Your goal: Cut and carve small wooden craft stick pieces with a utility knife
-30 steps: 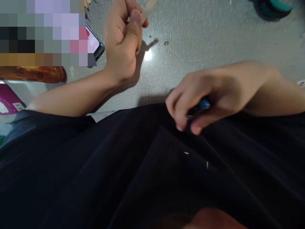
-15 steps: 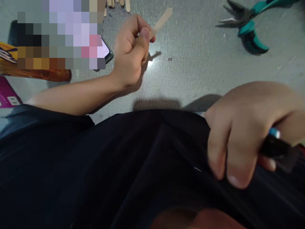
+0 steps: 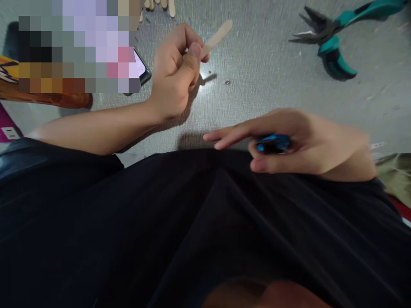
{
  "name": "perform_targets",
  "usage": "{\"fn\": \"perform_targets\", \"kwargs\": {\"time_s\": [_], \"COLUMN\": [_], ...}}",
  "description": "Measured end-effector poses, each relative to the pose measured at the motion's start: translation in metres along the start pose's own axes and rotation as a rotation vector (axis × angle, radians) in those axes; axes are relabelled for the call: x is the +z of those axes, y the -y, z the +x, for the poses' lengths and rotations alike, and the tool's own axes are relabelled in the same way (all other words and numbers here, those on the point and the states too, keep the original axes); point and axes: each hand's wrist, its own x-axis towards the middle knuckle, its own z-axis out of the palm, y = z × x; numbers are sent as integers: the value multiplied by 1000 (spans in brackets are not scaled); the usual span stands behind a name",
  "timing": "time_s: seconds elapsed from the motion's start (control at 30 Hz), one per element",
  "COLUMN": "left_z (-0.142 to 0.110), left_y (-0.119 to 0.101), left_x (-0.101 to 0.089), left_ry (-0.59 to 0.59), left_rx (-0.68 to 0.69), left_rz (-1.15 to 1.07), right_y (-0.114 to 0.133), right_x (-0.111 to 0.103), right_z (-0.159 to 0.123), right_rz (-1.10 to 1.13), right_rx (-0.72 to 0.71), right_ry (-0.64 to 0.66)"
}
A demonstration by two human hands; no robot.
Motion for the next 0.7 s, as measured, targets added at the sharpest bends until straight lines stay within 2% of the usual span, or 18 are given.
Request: {"fn": "perform_targets", "kwargs": {"time_s": [0.07,0.17,0.2,0.23,0.33,0.37,0.4,0.5,0.57,0.63,0.7], "left_z": [-1,-2,-2,-3,-5,-5,-6,-8,-12,-16,-20], "left_y": [-1,-3,-3,-4,-6,-6,-8,-14,-19,-24,-26], "left_x": [-3,-5,-4,-3,2,4,6,10,14,18,22], "left_ry": [28,59,54,42,-22,-41,-53,-29,-43,-120,-148], "left_rx": [-12,-52,-66,-83,-97,-100,-99,-122,-195,-233,-248], "left_rz": [22,55,61,64,26,3,-20,-28,36,90,142], "right_y": [0,-4,-6,-9,-14,-15,-15,-19,-23,-29,-35], "right_x": [-6,-13,-12,-9,1,4,5,1,-3,-5,-5], "right_z": [-1,-6,-7,-7,-4,-3,-2,4,11,18,23], "right_rz": [19,165,139,71,-180,-179,-162,-108,-118,-167,-248], "right_rx": [-48,-188,-210,-209,-44,-23,-39,-107,-96,-72,-56], "right_ry": [205,617,654,615,30,-121,-217,-424,-540,-598,-631]}}
